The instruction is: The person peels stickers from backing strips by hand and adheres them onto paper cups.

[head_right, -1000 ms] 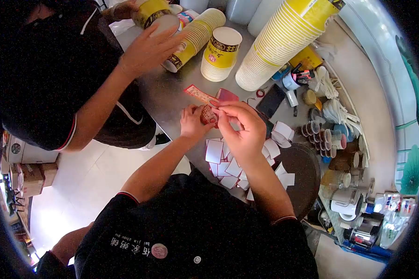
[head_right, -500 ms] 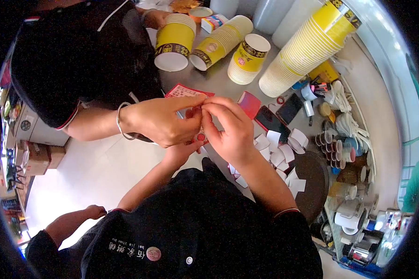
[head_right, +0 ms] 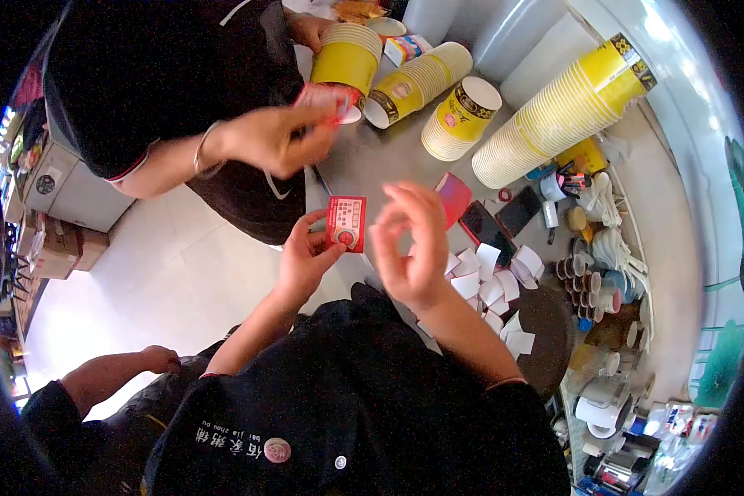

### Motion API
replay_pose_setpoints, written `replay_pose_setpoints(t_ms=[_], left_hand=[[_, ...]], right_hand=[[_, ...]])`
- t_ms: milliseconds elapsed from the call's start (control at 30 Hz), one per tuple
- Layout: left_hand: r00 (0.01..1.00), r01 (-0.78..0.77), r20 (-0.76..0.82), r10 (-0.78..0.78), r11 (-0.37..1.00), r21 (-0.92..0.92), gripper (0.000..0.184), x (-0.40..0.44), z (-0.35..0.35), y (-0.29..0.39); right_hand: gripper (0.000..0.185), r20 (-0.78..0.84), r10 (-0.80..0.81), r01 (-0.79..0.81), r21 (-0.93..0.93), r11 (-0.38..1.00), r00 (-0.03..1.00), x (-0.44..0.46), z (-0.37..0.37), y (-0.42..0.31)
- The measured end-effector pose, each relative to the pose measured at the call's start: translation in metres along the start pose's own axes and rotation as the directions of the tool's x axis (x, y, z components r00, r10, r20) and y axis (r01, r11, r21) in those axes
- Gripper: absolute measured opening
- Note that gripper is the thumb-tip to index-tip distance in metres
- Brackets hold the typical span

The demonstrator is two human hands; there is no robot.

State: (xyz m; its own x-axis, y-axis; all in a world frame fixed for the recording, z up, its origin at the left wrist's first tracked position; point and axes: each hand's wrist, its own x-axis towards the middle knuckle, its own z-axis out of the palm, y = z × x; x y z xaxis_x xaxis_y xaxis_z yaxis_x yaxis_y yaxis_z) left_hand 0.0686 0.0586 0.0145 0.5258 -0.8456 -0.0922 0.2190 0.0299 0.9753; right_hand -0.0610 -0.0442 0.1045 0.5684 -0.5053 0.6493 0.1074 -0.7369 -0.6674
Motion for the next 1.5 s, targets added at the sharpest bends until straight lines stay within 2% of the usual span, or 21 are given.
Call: replay_pose_setpoints(t_ms=[33, 67, 100, 167, 200, 233, 300, 433, 500, 533, 767, 1167, 1233, 1267, 1300, 1333, 1367, 1400, 1433, 1500], left_hand=[[0.999, 0.031, 0.013, -0.03, 0.998, -0.049, 0.044, -0.001, 0.001, 0.005], [0.998, 0.056, 0.034, -0.055, 0.997, -0.048, 0.033, -0.006, 0.002, 0.015], [0.998, 0.056, 0.03, -0.055, 0.997, -0.05, 0.033, -0.009, 0.003, 0.017], [0.98, 0.096, 0.187, -0.065, 0.981, -0.166, 0.023, -0.014, 0.005, 0.021], [0.974, 0.103, 0.216, -0.068, 0.982, -0.155, 0.018, -0.016, 0.006, 0.026], [0.972, 0.108, 0.223, -0.072, 0.983, -0.152, 0.018, -0.019, 0.007, 0.034], [0.955, 0.122, 0.286, -0.076, 0.982, -0.147, 0.016, -0.022, 0.007, 0.049], [0.946, 0.138, 0.317, -0.074, 0.973, -0.183, 0.012, -0.028, 0.008, 0.064], [0.943, 0.175, 0.326, -0.06, 0.925, -0.337, 0.009, -0.028, 0.007, 0.064], [0.945, 0.174, 0.321, -0.064, 0.928, -0.329, 0.009, -0.028, 0.007, 0.064], [0.952, 0.154, 0.301, -0.051, 0.931, -0.331, 0.009, -0.029, 0.006, 0.063], [0.954, 0.091, 0.3, 0.011, 0.942, -0.322, 0.006, -0.033, 0.007, 0.067], [0.939, 0.11, 0.344, 0.015, 0.933, -0.342, 0.004, -0.034, 0.007, 0.071], [0.939, 0.109, 0.344, 0.017, 0.933, -0.343, 0.004, -0.035, 0.008, 0.073], [0.944, 0.101, 0.33, 0.016, 0.937, -0.335, 0.005, -0.037, 0.008, 0.075], [0.949, 0.095, 0.315, 0.014, 0.941, -0.326, 0.005, -0.038, 0.008, 0.075], [0.949, 0.094, 0.315, 0.014, 0.941, -0.326, 0.005, -0.039, 0.008, 0.076], [0.953, 0.082, 0.303, 0.015, 0.949, -0.305, 0.005, -0.039, 0.008, 0.076], [0.956, 0.071, 0.291, 0.015, 0.957, -0.283, 0.006, -0.04, 0.008, 0.076], [0.964, 0.05, 0.266, 0.024, 0.962, -0.27, 0.007, -0.04, 0.009, 0.073]], right_hand=[[0.028, -0.068, 0.244, -0.232, 0.148, 0.961, 0.967, -0.013, 0.0, 0.008], [0.027, -0.072, 0.394, -0.376, 0.184, 0.908, 0.916, -0.02, 0.004, 0.01], [0.027, -0.068, 0.393, -0.376, 0.184, 0.908, 0.917, -0.023, 0.007, 0.01], [0.024, 0.226, 0.617, -0.656, 0.305, 0.69, 0.754, -0.029, 0.012, 0.01], [0.018, 0.252, 0.619, -0.659, 0.433, 0.615, 0.744, -0.033, 0.017, 0.013], [0.018, 0.245, 0.623, -0.659, 0.436, 0.613, 0.742, -0.033, 0.014, 0.011], [0.014, 0.275, 0.725, -0.748, 0.462, 0.476, 0.631, -0.023, 0.004, -0.002], [0.013, 0.219, 0.741, -0.715, 0.531, 0.455, 0.634, -0.017, -0.002, -0.014], [0.013, 0.196, 0.735, -0.707, 0.512, 0.488, 0.65, -0.017, -0.002, -0.018], [0.013, 0.175, 0.723, -0.695, 0.493, 0.523, 0.668, -0.017, -0.002, -0.019], [0.013, 0.203, 0.699, -0.684, 0.509, 0.523, 0.685, -0.012, -0.004, -0.023], [0.012, 0.273, 0.708, -0.707, 0.558, 0.434, 0.651, -0.014, -0.004, -0.021], [0.011, 0.327, 0.742, -0.791, 0.432, 0.433, 0.585, -0.015, -0.002, -0.02], [0.016, 0.257, 0.73, -0.738, 0.484, 0.47, 0.633, -0.017, 0.004, -0.02], [0.016, 0.256, 0.73, -0.738, 0.484, 0.471, 0.634, -0.017, 0.003, -0.024], [0.02, 0.092, 0.605, -0.599, 0.316, 0.736, 0.791, -0.015, 0.002, -0.03], [0.025, -0.028, 0.409, -0.405, 0.093, 0.91, 0.912, -0.014, 0.001, -0.035], [0.026, 0.025, 0.315, -0.315, 0.046, 0.948, 0.949, -0.017, -0.006, -0.035], [0.026, 0.025, 0.315, -0.316, 0.047, 0.947, 0.949, -0.015, -0.006, -0.037], [0.022, 0.227, 0.09, -0.107, 0.066, 0.992, 0.97, -0.008, -0.006, -0.044]])
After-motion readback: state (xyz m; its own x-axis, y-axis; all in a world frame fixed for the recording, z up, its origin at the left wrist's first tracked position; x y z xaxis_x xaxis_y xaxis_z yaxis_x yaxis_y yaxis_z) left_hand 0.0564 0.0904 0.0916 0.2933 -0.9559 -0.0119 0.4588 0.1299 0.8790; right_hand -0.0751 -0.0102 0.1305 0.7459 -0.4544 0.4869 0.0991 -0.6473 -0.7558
